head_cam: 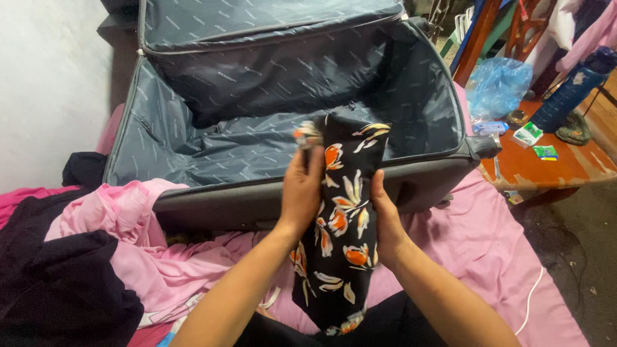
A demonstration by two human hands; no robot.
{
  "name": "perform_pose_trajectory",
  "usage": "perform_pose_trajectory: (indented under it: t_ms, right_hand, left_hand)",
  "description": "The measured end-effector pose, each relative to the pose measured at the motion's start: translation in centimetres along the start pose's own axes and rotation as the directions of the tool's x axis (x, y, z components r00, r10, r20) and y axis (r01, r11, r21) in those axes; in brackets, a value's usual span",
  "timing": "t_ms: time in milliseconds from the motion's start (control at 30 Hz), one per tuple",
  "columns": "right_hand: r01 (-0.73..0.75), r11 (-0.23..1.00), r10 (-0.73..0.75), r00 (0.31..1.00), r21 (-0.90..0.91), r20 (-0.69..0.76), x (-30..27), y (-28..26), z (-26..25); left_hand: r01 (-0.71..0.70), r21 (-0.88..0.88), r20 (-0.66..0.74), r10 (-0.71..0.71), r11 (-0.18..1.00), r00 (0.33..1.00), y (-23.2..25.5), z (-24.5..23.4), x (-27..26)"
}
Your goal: The person folds a floral top, a pink shirt, and a blue shirt by hand and places them into a black suitcase on a bed.
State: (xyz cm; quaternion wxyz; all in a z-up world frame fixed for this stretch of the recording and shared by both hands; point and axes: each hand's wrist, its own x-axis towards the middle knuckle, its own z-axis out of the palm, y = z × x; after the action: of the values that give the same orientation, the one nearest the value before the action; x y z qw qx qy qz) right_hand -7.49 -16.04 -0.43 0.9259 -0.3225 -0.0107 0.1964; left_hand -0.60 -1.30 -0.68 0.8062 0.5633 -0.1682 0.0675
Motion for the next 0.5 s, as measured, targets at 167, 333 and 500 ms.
perform_pose_trajectory:
  t_ms: [167, 333, 500]
  right_hand:
    - [0.492, 0.787, -0.54, 0.841, -0.372, -0.031, 2.6, 2.1, -0.2]
    - [0.71, 0.23, -0.889, 0.431, -0.666, 0.153, 4.6, 3.3, -0.7]
    - [0.514, 0.14, -0.841, 0.513, -0.847, 0.172, 4.1, 2.1, -0.7]
  left_hand:
    - [0.106, 0.044, 0.028, -0.108, 0.993, 0.994, -0.1, 0.8, 0.1]
    - [0.309, -0.353, 0.068, -0.306, 0.883, 0.95, -1.8, 0.9, -0.7]
    - [0.255, -0.389, -0.154, -0.336, 0.885, 0.929, -0.4, 1.7, -0.2]
